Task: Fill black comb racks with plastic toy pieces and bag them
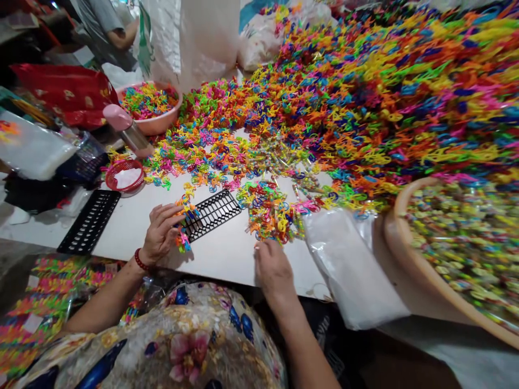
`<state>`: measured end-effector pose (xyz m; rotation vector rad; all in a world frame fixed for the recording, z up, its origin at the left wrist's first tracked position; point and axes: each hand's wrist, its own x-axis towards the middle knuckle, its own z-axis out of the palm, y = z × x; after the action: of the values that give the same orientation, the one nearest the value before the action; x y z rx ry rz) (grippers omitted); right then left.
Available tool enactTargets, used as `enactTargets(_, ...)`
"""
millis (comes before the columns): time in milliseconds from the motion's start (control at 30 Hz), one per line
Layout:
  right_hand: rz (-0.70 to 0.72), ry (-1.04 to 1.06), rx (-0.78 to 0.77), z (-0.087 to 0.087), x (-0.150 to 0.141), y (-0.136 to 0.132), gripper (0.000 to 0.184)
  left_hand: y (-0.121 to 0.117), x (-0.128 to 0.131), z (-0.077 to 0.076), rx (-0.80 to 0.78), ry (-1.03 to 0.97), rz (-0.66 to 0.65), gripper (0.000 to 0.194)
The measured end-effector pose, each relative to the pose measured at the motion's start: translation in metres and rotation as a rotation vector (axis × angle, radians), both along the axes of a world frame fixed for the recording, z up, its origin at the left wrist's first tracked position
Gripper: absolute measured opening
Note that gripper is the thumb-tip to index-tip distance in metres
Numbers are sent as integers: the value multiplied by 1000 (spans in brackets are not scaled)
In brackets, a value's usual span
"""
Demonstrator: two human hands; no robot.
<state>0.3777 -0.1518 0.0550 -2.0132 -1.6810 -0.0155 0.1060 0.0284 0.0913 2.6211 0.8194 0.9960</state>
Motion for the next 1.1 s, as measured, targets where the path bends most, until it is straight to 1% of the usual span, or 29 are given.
enactTargets(67, -105, -160, -55, -5, 21, -20, 16, -12, 0, -4, 37, -87, 31, 35)
enactTargets(133, -143, -247, -113, -11, 30, -29, 16, -23, 2, -9, 61, -58, 16, 37)
enactTargets(200, -153, -239, -150, -15, 29, -29, 18, -30, 5, -14, 72, 25, -7, 40)
enactTargets(233, -153, -197, -153, -17, 26, -27, 19, -32, 7, -16, 72, 61, -13, 41)
enactTargets(300, -111, -38, -139, -17, 16, -19, 19, -32, 8, -18, 69, 93, -11, 40)
enactTargets(400, 42, 334, -136, -13, -5, 1, 21, -30, 7, -19, 65, 110, -10, 44)
enactTargets(500, 191, 696, -179, -8, -33, 29, 19, -26, 3, -20, 52, 106, -45, 53)
enactTargets(567, 280, 818, -146, -5, -53, 50, 20, -24, 1, -21, 27, 89, -75, 58)
enactTargets(667, 380, 826, -43, -4, -78, 80, 19, -23, -1, -23, 4, 87, -90, 63)
enactTargets(800, 414, 777, -7, -12, -97, 105, 18, -22, 0, -23, 20, 100, -79, 68)
enactTargets(967, 496, 716, -2, -29, -106, 116, 13, -22, 1, -21, 39, 87, -70, 69)
enactTargets(1100, 598, 638, 2, -33, -105, 117, 9, -22, 0, -21, 24, 92, -51, 68)
